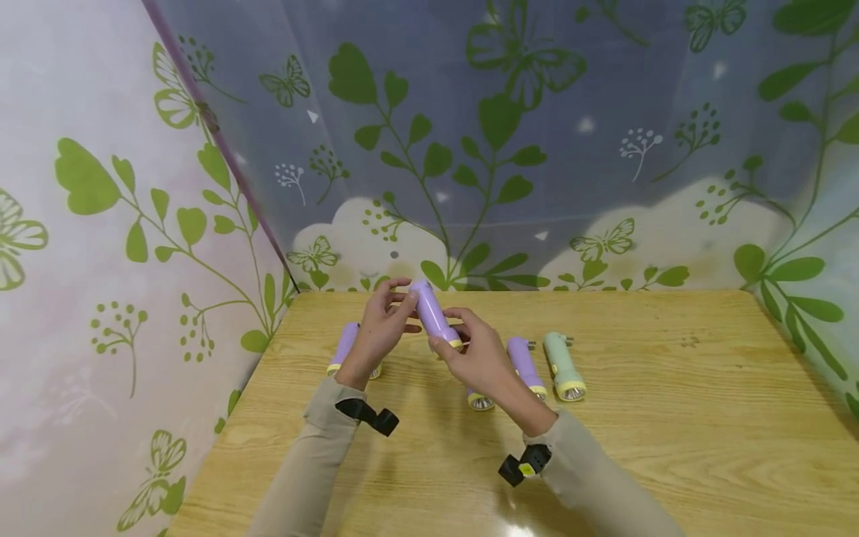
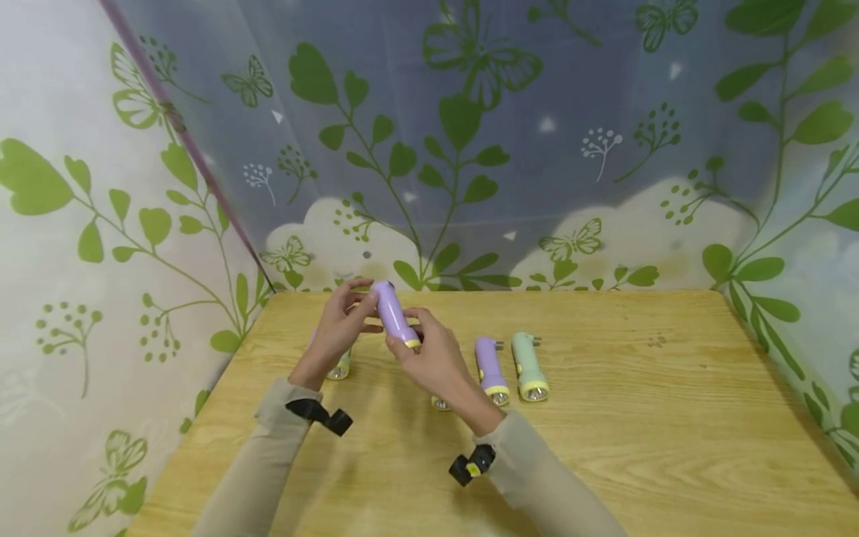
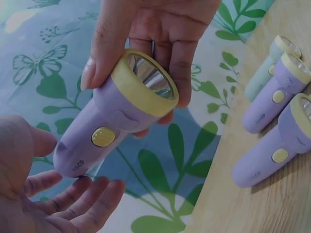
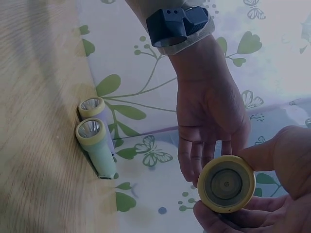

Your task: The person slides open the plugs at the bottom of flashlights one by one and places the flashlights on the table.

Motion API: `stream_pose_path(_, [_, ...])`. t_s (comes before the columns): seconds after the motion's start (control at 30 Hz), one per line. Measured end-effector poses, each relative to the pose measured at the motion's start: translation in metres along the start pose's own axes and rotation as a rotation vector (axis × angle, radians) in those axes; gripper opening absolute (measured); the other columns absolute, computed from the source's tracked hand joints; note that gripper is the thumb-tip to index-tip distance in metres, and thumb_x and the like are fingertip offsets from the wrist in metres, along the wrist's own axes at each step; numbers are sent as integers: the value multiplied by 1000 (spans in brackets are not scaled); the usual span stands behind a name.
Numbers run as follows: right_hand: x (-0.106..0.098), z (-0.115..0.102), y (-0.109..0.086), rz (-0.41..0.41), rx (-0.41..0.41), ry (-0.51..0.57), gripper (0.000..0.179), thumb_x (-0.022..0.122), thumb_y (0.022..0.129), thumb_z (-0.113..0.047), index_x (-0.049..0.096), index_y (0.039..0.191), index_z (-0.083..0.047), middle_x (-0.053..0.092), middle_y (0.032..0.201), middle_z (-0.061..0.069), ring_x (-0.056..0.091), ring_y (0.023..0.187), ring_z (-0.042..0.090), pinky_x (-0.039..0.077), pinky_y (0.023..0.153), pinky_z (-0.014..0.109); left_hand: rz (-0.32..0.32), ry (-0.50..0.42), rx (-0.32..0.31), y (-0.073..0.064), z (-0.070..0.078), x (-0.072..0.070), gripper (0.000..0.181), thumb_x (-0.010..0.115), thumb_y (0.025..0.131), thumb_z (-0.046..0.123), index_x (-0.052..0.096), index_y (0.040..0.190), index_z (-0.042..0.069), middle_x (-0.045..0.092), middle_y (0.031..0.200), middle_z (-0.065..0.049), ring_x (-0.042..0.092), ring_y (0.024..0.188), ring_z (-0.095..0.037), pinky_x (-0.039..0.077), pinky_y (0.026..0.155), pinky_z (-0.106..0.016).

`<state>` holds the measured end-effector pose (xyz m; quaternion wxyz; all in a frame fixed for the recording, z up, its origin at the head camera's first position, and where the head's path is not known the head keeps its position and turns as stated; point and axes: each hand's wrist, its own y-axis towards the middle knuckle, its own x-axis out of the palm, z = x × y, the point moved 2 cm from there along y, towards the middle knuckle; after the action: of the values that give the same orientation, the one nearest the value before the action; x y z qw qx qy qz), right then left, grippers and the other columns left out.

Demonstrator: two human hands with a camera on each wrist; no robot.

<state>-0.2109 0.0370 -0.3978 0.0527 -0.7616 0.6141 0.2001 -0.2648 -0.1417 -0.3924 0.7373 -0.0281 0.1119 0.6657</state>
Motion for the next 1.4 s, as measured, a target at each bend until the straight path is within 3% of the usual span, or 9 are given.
stream_pose_path(0.2, [-4, -2, -2, -4, -22, 0, 52, 69, 98, -26, 50, 143, -10, 74, 118, 16, 73, 86, 25, 54, 61, 28, -35, 6, 18, 0, 4, 3, 42, 50, 108, 27, 42, 147, 14, 57, 134, -22, 69, 101, -27, 62, 86, -51])
stream_pose_path(0.43, [-5, 2, -5, 8, -34, -27, 52, 70, 97, -26, 51, 143, -11, 75, 118, 15, 72, 84, 16, 56, 64, 27, -47, 2, 20, -1, 2, 5, 40, 50, 108, 28, 44, 145, 17, 57, 131, -20, 69, 96, -24, 63, 82, -43])
stream_pose_path(0.73, [-3, 12, -9, 37, -43, -53, 52, 71, 96, -24, 52, 141, -9, 76, 115, 14, 73, 86, 18, 59, 72, 29, -94, -42, 27, -4, 0, 10, 41, 50, 108, 25, 42, 148, 16, 53, 130, -21, 68, 102, -33, 63, 82, -46])
stream_pose_path(1.07, [-2, 18, -12, 41, -51, -73, 52, 71, 96, -23, 51, 142, -8, 74, 119, 16, 74, 93, 22, 60, 77, 34, -89, -34, 21, -4, -3, 13, 38, 51, 107, 22, 46, 144, 17, 54, 130, -21, 69, 92, -21, 64, 79, -41])
stream_pose_path(1.3, [0, 22, -14, 39, -47, -63, 53, 71, 96, -22, 50, 142, -8, 73, 121, 16, 73, 97, 25, 61, 79, 36, -108, -5, 32, -6, -5, 13, 38, 52, 107, 25, 48, 144, 17, 53, 129, -21, 69, 93, -28, 63, 82, -45])
stream_pose_path(1.4, [1, 23, -15, 40, -47, -56, 53, 71, 96, -21, 49, 143, -8, 73, 122, 17, 73, 98, 25, 61, 80, 37, -110, 13, 45, -6, -4, 15, 38, 52, 107, 25, 50, 144, 16, 53, 128, -21, 68, 92, -26, 64, 81, -44])
